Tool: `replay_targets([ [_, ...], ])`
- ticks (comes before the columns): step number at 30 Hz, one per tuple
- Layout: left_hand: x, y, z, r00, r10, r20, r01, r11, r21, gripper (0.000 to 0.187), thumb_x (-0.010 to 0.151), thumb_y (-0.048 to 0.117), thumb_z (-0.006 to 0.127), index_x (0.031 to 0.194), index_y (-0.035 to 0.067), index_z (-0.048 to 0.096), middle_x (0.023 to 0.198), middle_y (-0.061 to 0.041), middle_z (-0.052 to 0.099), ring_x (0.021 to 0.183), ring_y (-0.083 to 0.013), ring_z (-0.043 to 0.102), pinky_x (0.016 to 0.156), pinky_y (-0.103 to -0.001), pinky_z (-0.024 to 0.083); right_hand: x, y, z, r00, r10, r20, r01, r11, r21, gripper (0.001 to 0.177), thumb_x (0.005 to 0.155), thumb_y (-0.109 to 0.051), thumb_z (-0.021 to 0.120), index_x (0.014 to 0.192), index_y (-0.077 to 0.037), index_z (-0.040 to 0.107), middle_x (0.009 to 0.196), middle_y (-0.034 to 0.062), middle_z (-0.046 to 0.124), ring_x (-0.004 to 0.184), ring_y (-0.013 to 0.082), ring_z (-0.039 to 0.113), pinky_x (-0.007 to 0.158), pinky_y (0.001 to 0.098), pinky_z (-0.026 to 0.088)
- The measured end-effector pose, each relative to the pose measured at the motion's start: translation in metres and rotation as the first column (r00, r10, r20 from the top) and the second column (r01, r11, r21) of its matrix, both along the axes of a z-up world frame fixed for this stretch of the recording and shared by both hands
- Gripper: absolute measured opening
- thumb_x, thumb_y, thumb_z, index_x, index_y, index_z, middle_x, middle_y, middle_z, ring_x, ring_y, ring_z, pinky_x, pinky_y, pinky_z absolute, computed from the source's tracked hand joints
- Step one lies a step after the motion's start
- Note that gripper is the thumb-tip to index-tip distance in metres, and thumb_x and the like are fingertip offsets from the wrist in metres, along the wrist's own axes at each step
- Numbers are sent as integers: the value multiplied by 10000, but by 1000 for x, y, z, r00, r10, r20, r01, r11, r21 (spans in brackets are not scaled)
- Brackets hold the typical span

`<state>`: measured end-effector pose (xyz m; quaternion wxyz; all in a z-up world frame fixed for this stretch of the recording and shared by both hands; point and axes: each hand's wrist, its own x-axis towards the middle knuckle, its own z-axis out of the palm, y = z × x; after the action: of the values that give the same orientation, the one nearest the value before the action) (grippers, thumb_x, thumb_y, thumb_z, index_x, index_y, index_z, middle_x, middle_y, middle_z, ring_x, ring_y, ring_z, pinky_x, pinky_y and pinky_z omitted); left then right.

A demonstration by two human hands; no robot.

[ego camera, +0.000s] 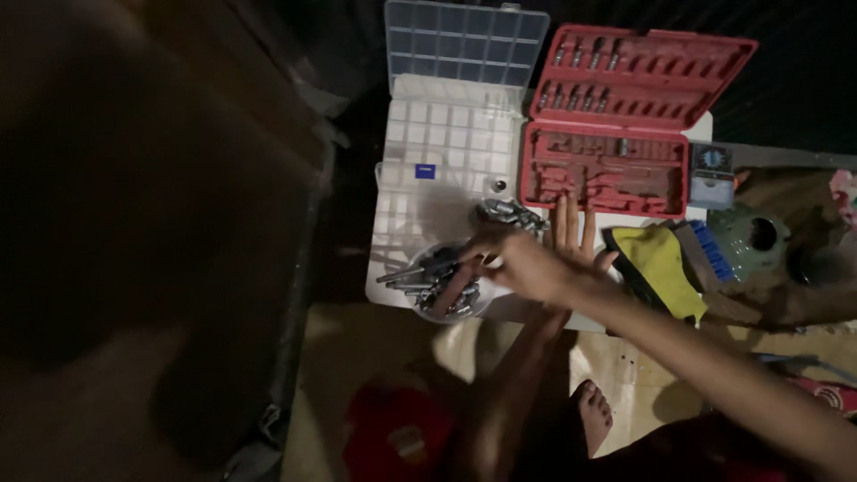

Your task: The person picks up metal socket heads and connectors by hand, placing the socket heads into designated slots in a red plastic tool case and sorting other small parts into a transparent bin on a small table.

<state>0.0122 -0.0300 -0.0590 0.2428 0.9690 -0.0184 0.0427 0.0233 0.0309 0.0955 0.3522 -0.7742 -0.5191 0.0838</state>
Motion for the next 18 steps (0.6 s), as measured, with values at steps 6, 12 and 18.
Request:
replay_targets([
  [6, -12, 16, 18, 970, 55, 238, -19, 988, -153, 955, 923, 542, 641, 1656, 46, 283, 1757, -228, 146, 1645, -382, 166, 1269, -548, 308, -20, 33, -10, 990, -78, -118, -17, 764, -646, 602, 737, 81, 602, 1309, -99, 653, 784, 186, 716, 573, 273, 695, 546, 365, 576],
  [12, -14, 15, 25, 970, 77, 229, -43, 988, -149, 957, 919, 524, 651, 1652, 34, 279, 1750, -230, 161, 1640, -373, 188, 1259, -546, 316, -28, 18, -62, 993, 66, 102, 9, 799, -602, 363, 701, 88, 618, 1013, -23, 766, 787, 159, 722, 586, 203, 665, 524, 346, 544],
  [18, -11, 12, 22, 987, 63, 149, -44, 991, -129, 977, 906, 545, 652, 1650, 52, 256, 1746, -212, 145, 1633, -364, 150, 1242, -541, 308, -25, 16, -29, 998, -10, -65, -26, 852, -523, 134, 853, 42, 677, 913, -25, 777, 840, 159, 761, 700, 216, 718, 615, 364, 564],
])
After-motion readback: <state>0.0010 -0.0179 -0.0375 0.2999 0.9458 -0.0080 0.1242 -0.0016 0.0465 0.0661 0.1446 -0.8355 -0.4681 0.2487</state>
